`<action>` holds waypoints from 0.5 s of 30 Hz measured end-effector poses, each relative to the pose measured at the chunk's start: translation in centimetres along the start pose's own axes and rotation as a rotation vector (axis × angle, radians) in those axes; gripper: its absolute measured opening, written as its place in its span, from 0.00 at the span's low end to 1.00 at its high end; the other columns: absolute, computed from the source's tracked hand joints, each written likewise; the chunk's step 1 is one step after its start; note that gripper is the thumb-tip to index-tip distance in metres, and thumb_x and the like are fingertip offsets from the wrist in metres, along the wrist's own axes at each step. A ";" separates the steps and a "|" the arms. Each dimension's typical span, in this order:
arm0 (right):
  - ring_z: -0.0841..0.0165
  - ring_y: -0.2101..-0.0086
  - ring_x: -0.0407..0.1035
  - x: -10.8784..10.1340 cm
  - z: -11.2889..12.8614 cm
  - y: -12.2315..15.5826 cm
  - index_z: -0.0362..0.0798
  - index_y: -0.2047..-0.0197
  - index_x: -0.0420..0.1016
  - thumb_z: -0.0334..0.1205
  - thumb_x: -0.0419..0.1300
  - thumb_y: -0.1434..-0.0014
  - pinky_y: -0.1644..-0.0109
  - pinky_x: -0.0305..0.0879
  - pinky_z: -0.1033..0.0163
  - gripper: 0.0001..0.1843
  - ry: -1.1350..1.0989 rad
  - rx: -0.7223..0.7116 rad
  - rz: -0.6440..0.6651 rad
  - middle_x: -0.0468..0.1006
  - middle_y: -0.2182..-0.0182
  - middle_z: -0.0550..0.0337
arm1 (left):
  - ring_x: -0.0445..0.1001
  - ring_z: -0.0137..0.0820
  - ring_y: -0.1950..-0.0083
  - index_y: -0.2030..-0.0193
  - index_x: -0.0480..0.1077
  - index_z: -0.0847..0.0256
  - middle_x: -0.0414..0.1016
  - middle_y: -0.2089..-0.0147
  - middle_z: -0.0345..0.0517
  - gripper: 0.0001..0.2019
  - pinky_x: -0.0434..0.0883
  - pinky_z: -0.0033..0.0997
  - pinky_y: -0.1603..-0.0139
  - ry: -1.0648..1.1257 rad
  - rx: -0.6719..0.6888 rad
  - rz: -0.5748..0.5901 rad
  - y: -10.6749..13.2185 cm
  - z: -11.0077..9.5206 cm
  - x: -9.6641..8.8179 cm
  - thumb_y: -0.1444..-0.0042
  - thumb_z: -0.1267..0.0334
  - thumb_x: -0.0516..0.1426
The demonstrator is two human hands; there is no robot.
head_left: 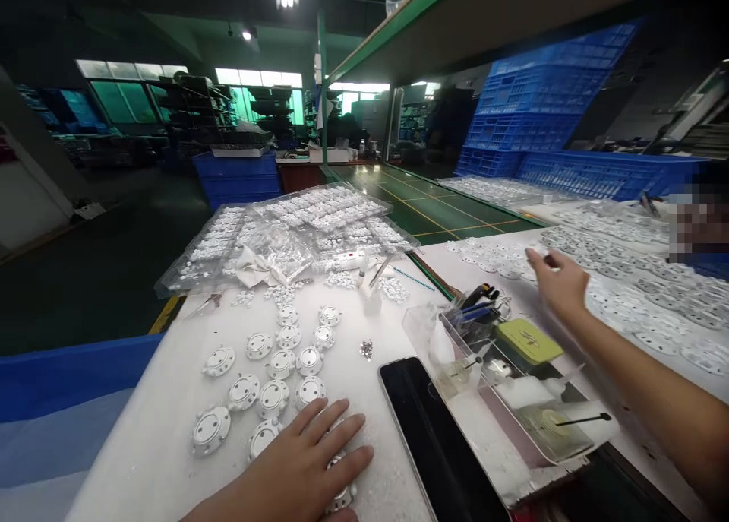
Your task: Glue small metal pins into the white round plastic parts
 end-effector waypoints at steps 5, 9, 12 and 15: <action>0.60 0.57 0.68 -8.0 10.3 -2.1 0.44 0.48 0.75 0.57 0.53 0.37 0.53 0.60 0.57 0.27 -0.188 -0.271 -0.214 0.76 0.60 0.48 | 0.58 0.45 0.30 0.31 0.55 0.55 0.57 0.29 0.48 0.25 0.59 0.47 0.33 0.104 -0.074 0.149 -0.2 -0.4 -2.8 0.30 0.50 0.41; 0.61 0.50 0.67 -13.8 22.3 1.6 0.49 0.39 0.68 0.59 0.50 0.37 0.51 0.58 0.57 0.31 -0.369 -0.774 -0.137 0.74 0.51 0.47 | 0.58 0.42 0.31 0.30 0.52 0.49 0.60 0.31 0.48 0.26 0.59 0.47 0.33 -0.020 -0.054 0.047 -0.1 -0.6 -3.0 0.31 0.46 0.40; 0.65 0.61 0.68 -15.1 30.5 8.9 0.48 0.43 0.68 0.51 0.58 0.38 0.54 0.64 0.57 0.24 -0.550 -1.329 -0.114 0.77 0.61 0.54 | 0.56 0.36 0.30 0.32 0.55 0.42 0.63 0.34 0.43 0.22 0.54 0.46 0.30 -0.180 0.092 -0.124 0.0 -1.4 -3.4 0.30 0.49 0.42; 0.67 0.66 0.67 -13.5 36.1 17.4 0.45 0.43 0.66 0.53 0.57 0.37 0.65 0.68 0.61 0.25 -0.850 -1.780 0.105 0.76 0.67 0.59 | 0.56 0.30 0.31 0.33 0.56 0.38 0.66 0.36 0.36 0.20 0.54 0.41 0.29 -0.335 0.254 -0.321 0.1 -2.6 -4.2 0.31 0.55 0.44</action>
Point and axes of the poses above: each hand's wrist, its own y-axis away from the middle knuckle, its own x-axis out of the palm, z = x × y, the point moved 2 cm from there along -y, towards the middle knuckle
